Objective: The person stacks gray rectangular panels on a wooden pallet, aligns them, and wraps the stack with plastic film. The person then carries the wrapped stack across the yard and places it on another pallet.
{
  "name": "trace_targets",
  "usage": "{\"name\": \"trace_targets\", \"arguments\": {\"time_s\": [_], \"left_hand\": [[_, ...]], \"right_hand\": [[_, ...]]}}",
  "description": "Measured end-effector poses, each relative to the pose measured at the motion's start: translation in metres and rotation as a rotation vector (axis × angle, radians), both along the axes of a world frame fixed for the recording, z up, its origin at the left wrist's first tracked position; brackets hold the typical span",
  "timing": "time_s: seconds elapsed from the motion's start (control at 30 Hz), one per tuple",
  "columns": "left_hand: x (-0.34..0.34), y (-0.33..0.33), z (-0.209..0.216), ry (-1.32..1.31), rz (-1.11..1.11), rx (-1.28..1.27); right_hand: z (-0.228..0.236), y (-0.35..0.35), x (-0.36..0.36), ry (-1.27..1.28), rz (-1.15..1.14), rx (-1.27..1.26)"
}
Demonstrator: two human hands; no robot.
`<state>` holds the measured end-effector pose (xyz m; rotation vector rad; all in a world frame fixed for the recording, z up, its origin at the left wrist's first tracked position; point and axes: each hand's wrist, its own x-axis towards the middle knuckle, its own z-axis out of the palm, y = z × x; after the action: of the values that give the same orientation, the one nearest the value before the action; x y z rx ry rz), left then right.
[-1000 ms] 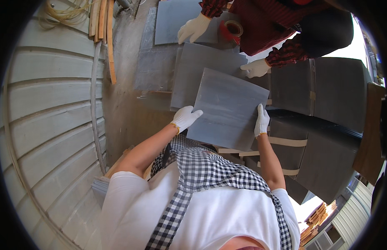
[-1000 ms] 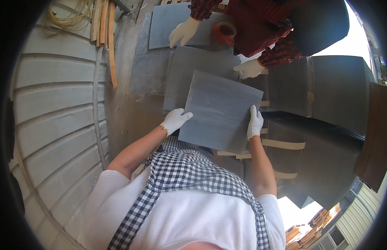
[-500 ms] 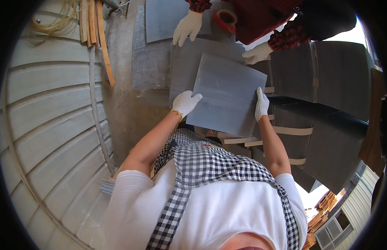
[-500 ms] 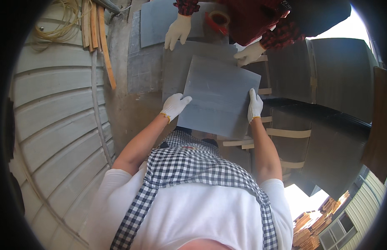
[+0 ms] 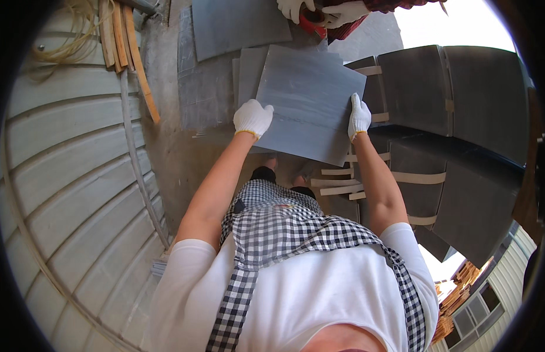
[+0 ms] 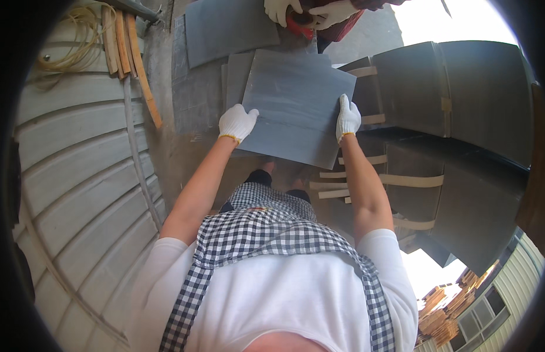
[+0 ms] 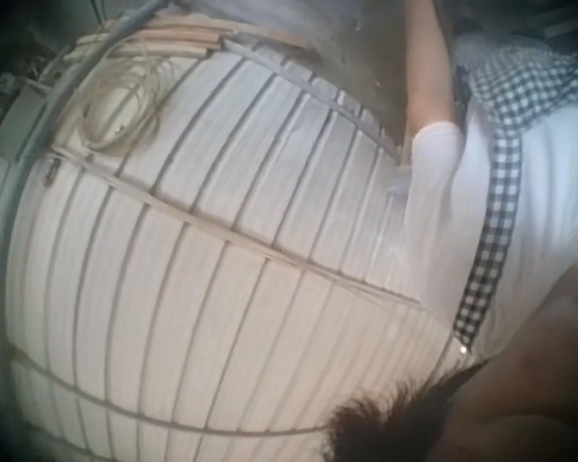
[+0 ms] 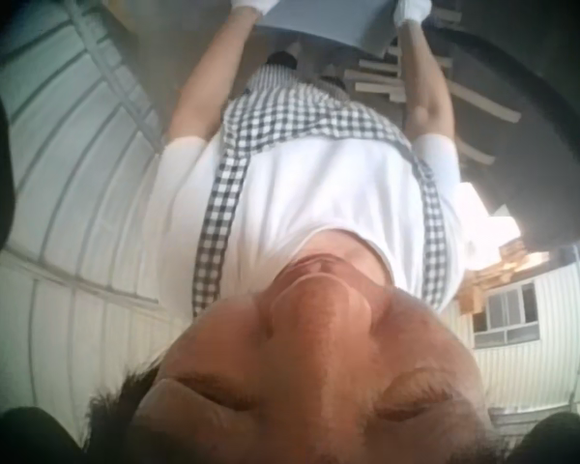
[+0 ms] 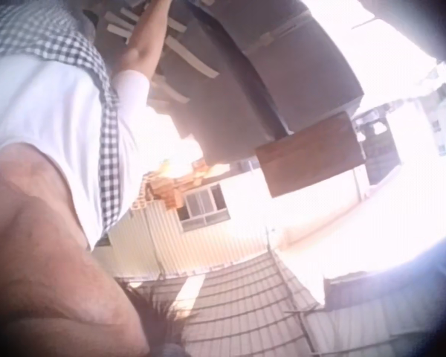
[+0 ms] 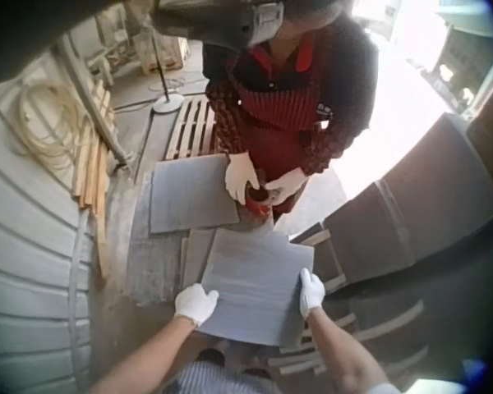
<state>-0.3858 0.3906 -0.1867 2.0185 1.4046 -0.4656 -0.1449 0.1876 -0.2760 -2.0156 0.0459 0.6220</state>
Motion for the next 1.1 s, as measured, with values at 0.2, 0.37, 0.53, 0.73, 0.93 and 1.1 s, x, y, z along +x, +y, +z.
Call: {"name": "trace_targets", "arguments": {"time_s": [0.2, 0.37, 0.53, 0.73, 0.93, 1.1], "left_hand": [[-0.002, -0.005, -0.005, 0.03, 0.036, 0.014], [-0.032, -0.051, 0.053, -0.409, -0.108, 0.182], [-0.084, -0.093, 0.006, -0.191, 0.573, -1.149], [-0.101, -0.113, -0.037, -0.563, 1.204, -1.198], [-0.112, -0.093, -0.033, -0.644, 1.245, -1.295], [-0.126, -0.098, -0.038, -0.703, 1.282, -1.355]], "right_hand": [[-0.016, 0.007, 0.004, -0.117, 0.068, -0.149], [0.034, 0.014, -0.015, -0.265, 0.112, -0.386], [0.025, 0.032, -0.016, -0.91, 0.541, -0.757], [0.027, 0.111, -0.012, -1.019, 0.778, -0.681], [0.061, 0.205, -0.106, -1.154, 1.03, -0.337], [0.079, 0.161, -0.189, -1.078, 1.3, -0.172]]}}
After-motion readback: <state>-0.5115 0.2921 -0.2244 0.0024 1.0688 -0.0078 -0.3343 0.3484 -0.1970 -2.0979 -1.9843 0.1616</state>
